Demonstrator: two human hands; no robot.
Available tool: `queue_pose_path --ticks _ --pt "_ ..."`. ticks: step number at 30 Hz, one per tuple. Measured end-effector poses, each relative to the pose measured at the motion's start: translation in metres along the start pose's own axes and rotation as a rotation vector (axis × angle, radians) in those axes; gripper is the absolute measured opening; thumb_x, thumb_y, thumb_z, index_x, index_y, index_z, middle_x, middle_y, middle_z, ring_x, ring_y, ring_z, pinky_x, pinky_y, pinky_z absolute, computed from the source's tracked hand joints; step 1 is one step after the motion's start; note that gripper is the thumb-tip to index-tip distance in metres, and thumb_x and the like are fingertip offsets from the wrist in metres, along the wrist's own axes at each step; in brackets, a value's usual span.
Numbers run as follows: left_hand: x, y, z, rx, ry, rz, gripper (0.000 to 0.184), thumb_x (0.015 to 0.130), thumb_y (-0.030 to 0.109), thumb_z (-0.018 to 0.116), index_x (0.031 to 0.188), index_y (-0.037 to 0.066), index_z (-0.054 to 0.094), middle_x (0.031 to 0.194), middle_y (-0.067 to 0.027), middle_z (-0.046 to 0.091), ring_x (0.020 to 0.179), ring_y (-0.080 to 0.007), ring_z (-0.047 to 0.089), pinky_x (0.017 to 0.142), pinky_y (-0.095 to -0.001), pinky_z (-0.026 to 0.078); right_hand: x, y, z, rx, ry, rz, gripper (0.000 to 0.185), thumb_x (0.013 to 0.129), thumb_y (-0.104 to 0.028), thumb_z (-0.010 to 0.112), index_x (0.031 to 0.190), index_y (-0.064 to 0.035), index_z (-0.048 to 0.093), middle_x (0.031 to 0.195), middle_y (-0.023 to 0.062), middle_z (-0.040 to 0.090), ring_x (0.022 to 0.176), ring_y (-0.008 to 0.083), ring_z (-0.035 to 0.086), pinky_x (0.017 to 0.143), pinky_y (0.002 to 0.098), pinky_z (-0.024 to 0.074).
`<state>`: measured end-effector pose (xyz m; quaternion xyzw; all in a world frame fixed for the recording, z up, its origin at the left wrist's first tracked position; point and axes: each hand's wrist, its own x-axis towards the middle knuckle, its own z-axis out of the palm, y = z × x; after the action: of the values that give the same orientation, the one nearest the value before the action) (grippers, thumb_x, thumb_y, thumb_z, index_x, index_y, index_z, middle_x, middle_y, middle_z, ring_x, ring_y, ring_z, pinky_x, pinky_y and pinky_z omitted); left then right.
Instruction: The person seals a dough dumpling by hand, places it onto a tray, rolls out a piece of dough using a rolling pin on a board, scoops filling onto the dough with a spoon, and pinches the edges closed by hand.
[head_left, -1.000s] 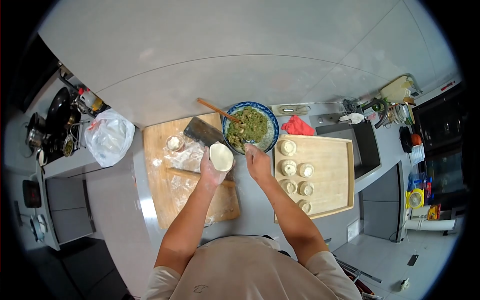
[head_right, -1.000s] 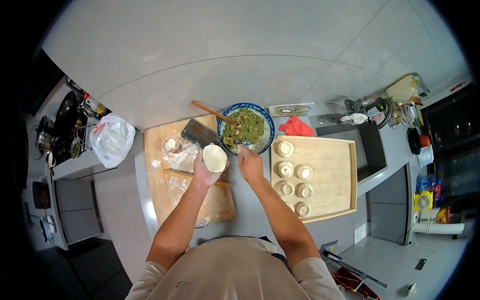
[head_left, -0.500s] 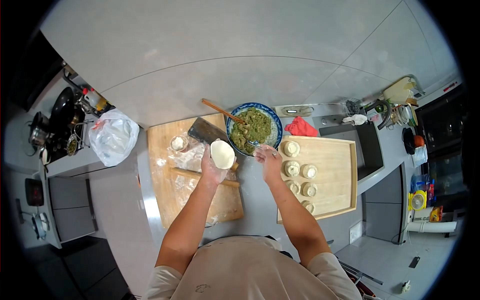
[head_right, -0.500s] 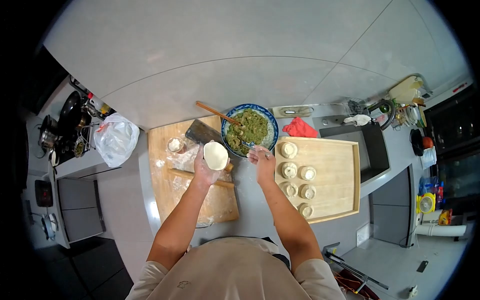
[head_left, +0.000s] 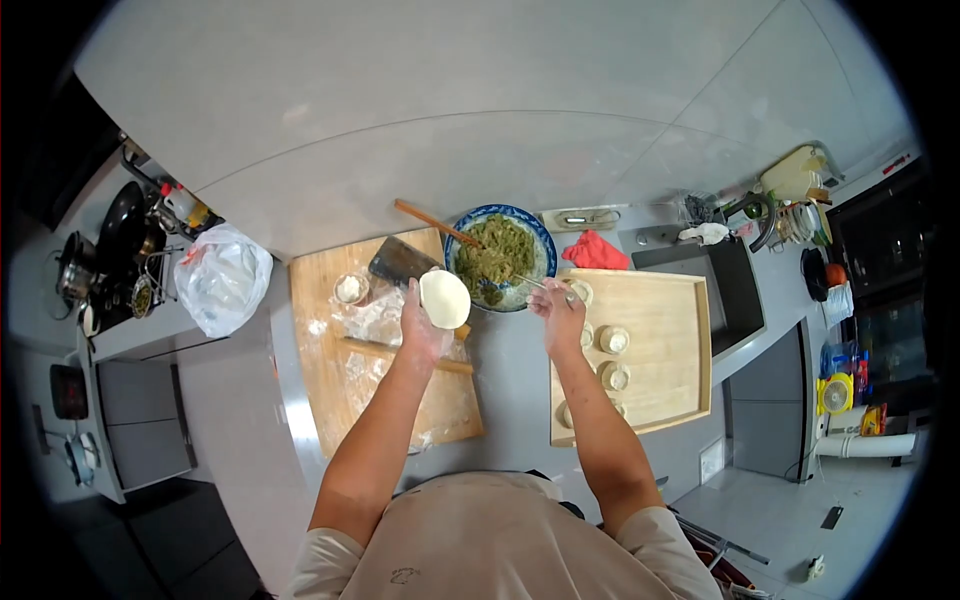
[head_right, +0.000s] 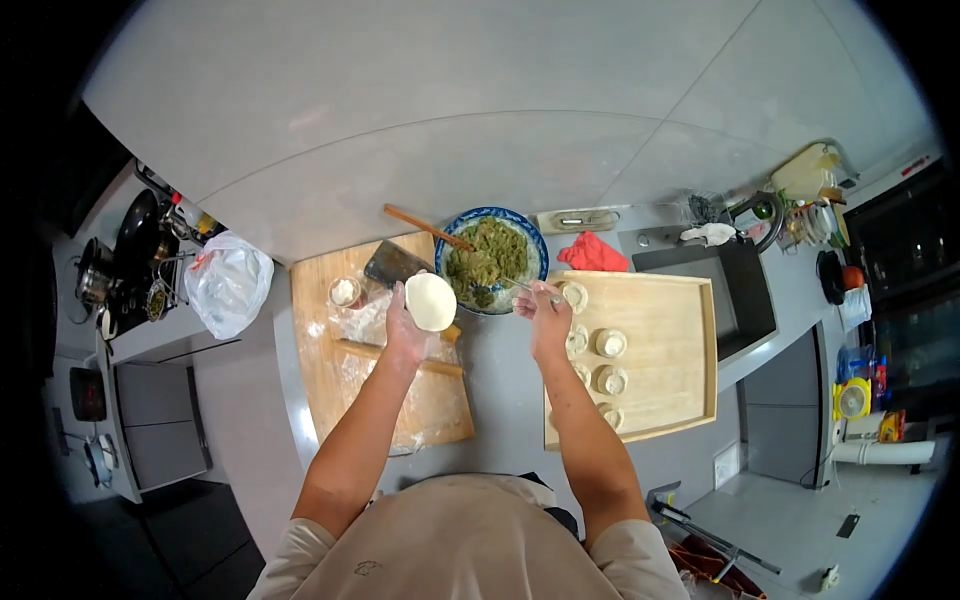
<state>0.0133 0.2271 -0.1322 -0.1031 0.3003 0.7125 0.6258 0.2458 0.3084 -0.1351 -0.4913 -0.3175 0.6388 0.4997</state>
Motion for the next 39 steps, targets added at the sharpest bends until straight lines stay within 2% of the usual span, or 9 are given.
queue_pose_path --ticks 7,9,13,18,22,24,28,35,39 --pt "-0.008 0.003 -0.017 -0.026 0.02 -0.024 0.05 0.111 0.053 0.042 0.14 0.018 0.064 0.133 -0.0025 0.071 0.123 -0.0265 0.066 0.111 -0.0474 0.049 -0.003 0.022 -0.007 -0.393 -0.165 -0.025 0.025 0.107 -0.019 0.063 0.116 0.0032 0.067 0.092 0.0146 0.075 0.074 0.0222 0.071 0.069 0.0338 0.059" --pt "-0.008 0.003 -0.019 -0.07 0.041 -0.05 0.052 0.113 0.053 0.039 0.143 0.016 0.061 0.135 -0.004 0.069 0.127 -0.0264 0.063 0.111 -0.0473 0.049 0.002 0.023 -0.009 -0.099 -0.117 0.146 0.024 0.107 -0.018 0.061 0.117 0.0029 0.067 0.093 0.0151 0.075 0.074 0.0227 0.071 0.069 0.0341 0.0594" --pt "-0.006 -0.001 -0.022 -0.084 -0.023 -0.035 0.05 0.113 0.051 0.039 0.142 0.016 0.061 0.134 -0.0038 0.069 0.126 -0.0262 0.064 0.111 -0.0463 0.049 0.0 0.017 -0.009 0.004 -0.04 0.146 0.025 0.107 -0.018 0.061 0.119 0.0034 0.067 0.094 0.0157 0.075 0.077 0.0231 0.072 0.071 0.0343 0.0597" --pt "0.002 -0.009 -0.006 -0.04 -0.068 -0.029 0.052 0.112 0.051 0.041 0.14 0.014 0.063 0.131 -0.0038 0.071 0.124 -0.0258 0.065 0.113 -0.044 0.048 -0.02 -0.016 0.004 -0.013 -0.122 -0.056 0.027 0.107 -0.019 0.062 0.12 0.0041 0.067 0.099 0.0161 0.076 0.082 0.0228 0.072 0.074 0.0351 0.0596" --pt "-0.004 -0.007 0.019 -0.097 -0.119 -0.121 0.056 0.112 0.054 0.036 0.143 0.013 0.058 0.14 -0.009 0.065 0.13 -0.0302 0.061 0.115 -0.0491 0.045 -0.062 -0.034 0.023 -0.195 -0.256 -0.255 0.024 0.107 -0.015 0.061 0.121 0.002 0.068 0.101 0.0157 0.077 0.084 0.0248 0.074 0.077 0.0371 0.0603" --pt "-0.004 -0.008 0.022 -0.079 -0.094 -0.121 0.058 0.113 0.055 0.032 0.144 0.012 0.056 0.143 -0.0118 0.062 0.133 -0.033 0.058 0.117 -0.0526 0.044 -0.077 -0.035 0.026 -0.858 -0.433 -0.678 0.021 0.103 -0.007 0.063 0.121 -0.002 0.072 0.104 0.0153 0.078 0.088 0.0292 0.075 0.081 0.0381 0.0607" --pt "-0.002 -0.005 0.022 -0.109 -0.096 -0.114 0.059 0.114 0.053 0.029 0.142 0.01 0.058 0.14 -0.0132 0.063 0.131 -0.0342 0.059 0.116 -0.0541 0.045 -0.087 -0.04 0.035 -0.82 -0.466 -1.024 0.032 0.09 0.008 0.069 0.117 -0.0069 0.076 0.108 0.0144 0.078 0.092 0.0336 0.075 0.082 0.0389 0.061" --pt "-0.006 0.002 0.014 -0.189 -0.154 -0.089 0.05 0.114 0.047 0.035 0.136 0.01 0.061 0.133 -0.0133 0.066 0.125 -0.0356 0.062 0.108 -0.0594 0.05 -0.105 -0.054 0.037 -0.794 -0.434 -0.993 0.031 0.091 0.01 0.068 0.117 -0.0045 0.074 0.105 0.0142 0.078 0.091 0.0317 0.076 0.079 0.0377 0.0607" --pt "-0.006 0.002 0.005 -0.195 -0.234 -0.079 0.045 0.113 0.044 0.037 0.13 0.009 0.061 0.129 -0.0147 0.066 0.122 -0.0379 0.063 0.105 -0.0626 0.051 -0.107 -0.048 0.043 -0.841 -0.487 -0.839 0.026 0.093 0.006 0.068 0.117 -0.0037 0.074 0.103 0.0149 0.078 0.088 0.0317 0.075 0.08 0.0386 0.0602"
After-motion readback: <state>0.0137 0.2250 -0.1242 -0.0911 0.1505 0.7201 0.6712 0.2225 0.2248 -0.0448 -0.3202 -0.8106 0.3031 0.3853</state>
